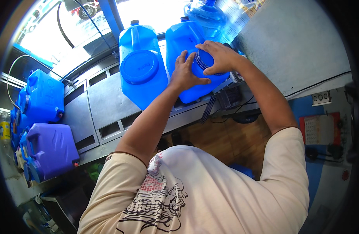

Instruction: The person handles blue and green plastic water containers, places them on a counter, and applies adhesive labels to their sides. They retrieve labels from a nearby shelf and use a handheld tool to smooth the labels onto the containers.

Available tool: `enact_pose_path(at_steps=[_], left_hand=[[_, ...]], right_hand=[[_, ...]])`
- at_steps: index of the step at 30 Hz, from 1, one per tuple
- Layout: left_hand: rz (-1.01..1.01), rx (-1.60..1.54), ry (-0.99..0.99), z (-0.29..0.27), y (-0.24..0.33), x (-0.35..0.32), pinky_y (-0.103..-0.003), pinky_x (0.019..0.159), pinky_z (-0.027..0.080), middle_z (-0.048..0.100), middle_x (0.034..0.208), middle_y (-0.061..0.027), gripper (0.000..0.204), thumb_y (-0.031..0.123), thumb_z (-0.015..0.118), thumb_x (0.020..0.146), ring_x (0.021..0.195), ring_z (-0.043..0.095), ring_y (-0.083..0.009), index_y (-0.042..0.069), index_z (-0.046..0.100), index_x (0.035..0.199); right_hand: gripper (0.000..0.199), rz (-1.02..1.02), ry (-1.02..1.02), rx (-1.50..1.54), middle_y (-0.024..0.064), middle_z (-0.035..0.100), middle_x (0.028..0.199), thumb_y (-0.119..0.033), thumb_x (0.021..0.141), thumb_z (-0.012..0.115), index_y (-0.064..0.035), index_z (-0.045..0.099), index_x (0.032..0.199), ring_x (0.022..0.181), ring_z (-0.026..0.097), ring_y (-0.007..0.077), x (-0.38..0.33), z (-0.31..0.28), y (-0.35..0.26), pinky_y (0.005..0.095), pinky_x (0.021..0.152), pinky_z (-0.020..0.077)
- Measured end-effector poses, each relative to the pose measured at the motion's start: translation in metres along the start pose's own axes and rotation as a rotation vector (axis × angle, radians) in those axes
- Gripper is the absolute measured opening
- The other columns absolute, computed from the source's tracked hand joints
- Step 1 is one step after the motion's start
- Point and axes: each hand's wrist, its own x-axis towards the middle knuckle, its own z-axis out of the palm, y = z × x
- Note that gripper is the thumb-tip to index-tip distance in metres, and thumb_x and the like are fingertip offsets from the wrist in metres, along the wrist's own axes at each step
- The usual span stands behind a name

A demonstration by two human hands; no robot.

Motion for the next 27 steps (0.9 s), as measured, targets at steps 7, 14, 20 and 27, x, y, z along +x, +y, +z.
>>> enact_pose_path(at_steps=[7, 14, 20, 27], left_hand=[[0.015, 0.041, 0.028, 0.001, 0.006, -0.004, -0.047, 0.11, 0.033, 0.025, 0.149, -0.0255, 0.12, 0.057, 0.088, 0.049, 0.139, 0.026, -0.0405, 0.005, 0.036, 0.144], [0.059, -0.014, 0.068, 0.006, -0.003, -0.003, -0.05, 0.111, 0.031, 0.023, 0.149, -0.0271, 0.12, 0.057, 0.087, 0.049, 0.139, 0.024, -0.0435, 0.008, 0.036, 0.144], [0.052, 0.008, 0.021, 0.004, 0.002, -0.007, -0.05, 0.111, 0.03, 0.021, 0.15, -0.0279, 0.12, 0.058, 0.086, 0.051, 0.139, 0.022, -0.0437, 0.005, 0.034, 0.145], [0.128, -0.061, -0.003, 0.003, -0.014, -0.003, -0.05, 0.11, 0.032, 0.022, 0.151, -0.0248, 0.117, 0.055, 0.086, 0.051, 0.139, 0.021, -0.0442, 0.01, 0.035, 0.146]], right_hand=[[0.087, 0.047, 0.279, -0.051, 0.0139, 0.034, 0.15, -0.054, 0.066, 0.069, -0.0301, 0.038, 0.144, 0.137, 0.032, 0.0365, -0.016, 0.028, -0.012, 0.0536, 0.11, 0.028], [0.082, 0.037, 0.34, 0.056, 0.0137, 0.038, 0.146, -0.051, 0.065, 0.071, -0.0272, 0.046, 0.14, 0.134, 0.035, 0.0373, -0.013, 0.028, -0.011, 0.0539, 0.109, 0.0291], [0.08, -0.113, 0.363, 0.115, 0.0147, 0.04, 0.144, -0.049, 0.064, 0.071, -0.0239, 0.048, 0.137, 0.133, 0.036, 0.0384, -0.019, 0.022, -0.005, 0.0527, 0.109, 0.029], [0.082, -0.185, 0.309, 0.094, 0.015, 0.038, 0.146, -0.052, 0.065, 0.07, -0.0242, 0.046, 0.139, 0.134, 0.034, 0.0423, -0.02, 0.025, -0.001, 0.0549, 0.11, 0.0263]])
